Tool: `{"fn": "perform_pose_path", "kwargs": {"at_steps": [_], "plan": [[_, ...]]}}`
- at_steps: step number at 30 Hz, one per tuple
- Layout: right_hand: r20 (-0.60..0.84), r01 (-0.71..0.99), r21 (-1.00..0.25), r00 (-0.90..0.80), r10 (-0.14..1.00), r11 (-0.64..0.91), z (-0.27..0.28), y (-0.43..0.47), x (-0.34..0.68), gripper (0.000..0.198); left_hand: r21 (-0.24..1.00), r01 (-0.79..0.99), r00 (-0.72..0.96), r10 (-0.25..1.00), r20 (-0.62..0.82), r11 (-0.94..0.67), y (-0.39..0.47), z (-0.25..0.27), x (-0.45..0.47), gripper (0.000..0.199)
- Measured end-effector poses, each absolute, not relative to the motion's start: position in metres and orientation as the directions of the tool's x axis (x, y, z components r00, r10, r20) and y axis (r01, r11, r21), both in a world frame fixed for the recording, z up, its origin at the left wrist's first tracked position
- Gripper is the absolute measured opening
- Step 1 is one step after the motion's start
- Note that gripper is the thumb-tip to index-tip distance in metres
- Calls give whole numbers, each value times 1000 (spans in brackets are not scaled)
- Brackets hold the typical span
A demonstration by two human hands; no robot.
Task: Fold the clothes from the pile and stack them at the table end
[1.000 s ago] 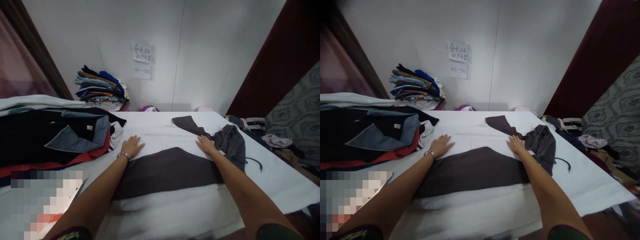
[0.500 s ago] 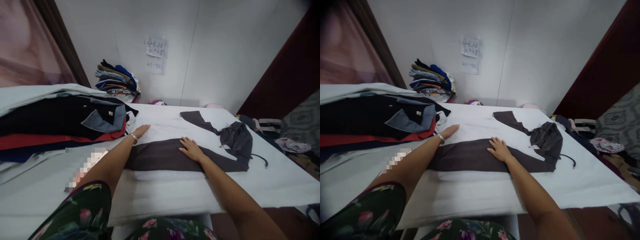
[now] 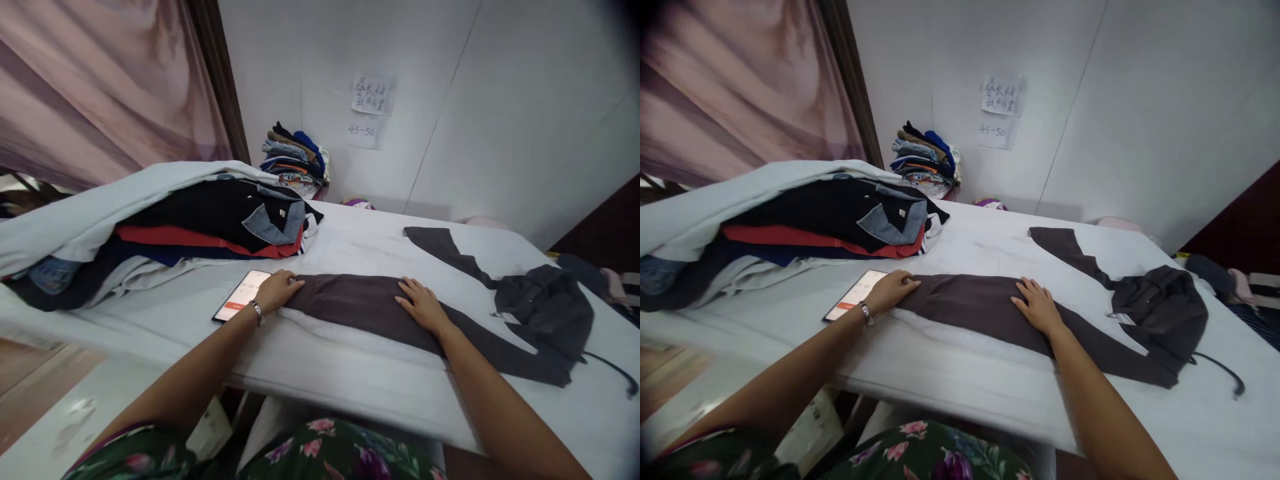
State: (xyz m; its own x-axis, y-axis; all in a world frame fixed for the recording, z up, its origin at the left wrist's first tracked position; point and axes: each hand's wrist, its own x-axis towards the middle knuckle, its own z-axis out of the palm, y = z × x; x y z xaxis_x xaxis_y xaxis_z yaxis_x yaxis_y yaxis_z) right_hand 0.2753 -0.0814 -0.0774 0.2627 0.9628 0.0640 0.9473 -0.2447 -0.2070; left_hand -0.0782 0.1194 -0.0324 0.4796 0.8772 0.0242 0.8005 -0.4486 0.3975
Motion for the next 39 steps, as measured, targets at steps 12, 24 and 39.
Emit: {"fn": "perform_pose_path", "kwargs": {"at_steps": [12,24,39], "plan": [[90,952,-195,257,962,-236,-79,-83,276,55,348,845,429,903,11,-405,121,-20,-69,25],[82,948,-198,268,960,-248,-77,-83,272,55,170,502,845,523,112,-848,75,-48,-17,63],[42,920,-292,286,957,-262,-64,-81,266,58,137,575,809,585,53,-807,92,-27,19,65]]}}
